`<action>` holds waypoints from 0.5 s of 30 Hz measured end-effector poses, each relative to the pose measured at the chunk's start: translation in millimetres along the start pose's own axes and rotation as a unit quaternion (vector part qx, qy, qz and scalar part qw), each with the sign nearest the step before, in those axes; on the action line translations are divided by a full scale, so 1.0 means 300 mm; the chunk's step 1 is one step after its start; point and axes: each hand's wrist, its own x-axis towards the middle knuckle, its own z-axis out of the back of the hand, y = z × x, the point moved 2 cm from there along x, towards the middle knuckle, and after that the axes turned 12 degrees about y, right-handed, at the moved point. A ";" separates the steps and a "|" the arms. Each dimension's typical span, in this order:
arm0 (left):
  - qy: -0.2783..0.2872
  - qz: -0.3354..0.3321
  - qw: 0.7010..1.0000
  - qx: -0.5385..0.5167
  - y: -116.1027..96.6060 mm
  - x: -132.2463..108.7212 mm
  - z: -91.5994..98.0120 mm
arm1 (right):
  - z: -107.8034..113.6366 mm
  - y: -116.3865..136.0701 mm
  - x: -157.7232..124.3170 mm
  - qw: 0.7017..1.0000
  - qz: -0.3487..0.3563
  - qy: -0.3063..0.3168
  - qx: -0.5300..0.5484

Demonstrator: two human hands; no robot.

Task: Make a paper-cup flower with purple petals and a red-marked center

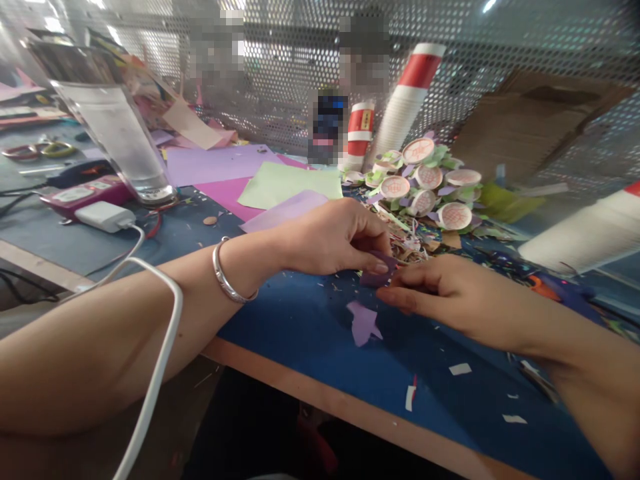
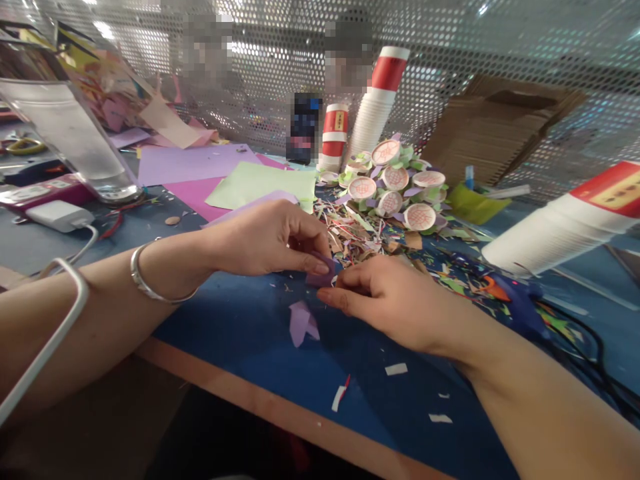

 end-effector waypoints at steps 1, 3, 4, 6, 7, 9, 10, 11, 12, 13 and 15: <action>0.000 -0.001 1.000 0.000 0.003 0.002 -0.001 | -0.002 -0.002 0.004 1.000 -0.003 0.012 -0.001; -0.004 0.001 1.000 0.012 0.011 0.006 0.000 | -0.001 -0.008 0.009 1.000 0.001 0.019 -0.006; -0.013 0.005 1.000 0.020 0.015 0.007 0.003 | 0.001 -0.014 0.010 1.000 0.001 0.019 -0.010; -0.042 0.014 0.999 0.025 0.019 0.005 0.014 | 0.010 -0.030 0.008 1.000 -0.008 0.015 -0.017; -0.060 0.018 0.998 0.022 0.018 0.003 0.022 | 0.016 -0.038 0.005 1.000 -0.014 0.013 -0.022; -0.085 0.029 0.996 0.013 0.010 -0.005 0.037 | 0.027 -0.052 -0.003 0.999 -0.024 0.014 -0.037; -0.086 0.035 0.996 0.012 0.003 -0.009 0.042 | 0.031 -0.056 -0.008 0.998 -0.027 0.016 -0.048; -0.077 0.041 0.996 0.016 -0.003 -0.012 0.044 | 0.035 -0.058 -0.012 0.997 -0.030 0.016 -0.062; -0.058 0.044 0.997 0.021 -0.010 -0.014 0.042 | 0.037 -0.060 -0.016 0.996 -0.038 0.013 -0.080; -0.032 0.047 0.998 0.028 -0.014 -0.015 0.035 | 0.039 -0.061 -0.019 0.994 -0.050 0.007 -0.100; 0.020 0.051 0.998 0.040 -0.016 -0.012 0.014 | 0.040 -0.066 -0.023 0.988 -0.075 -0.013 -0.135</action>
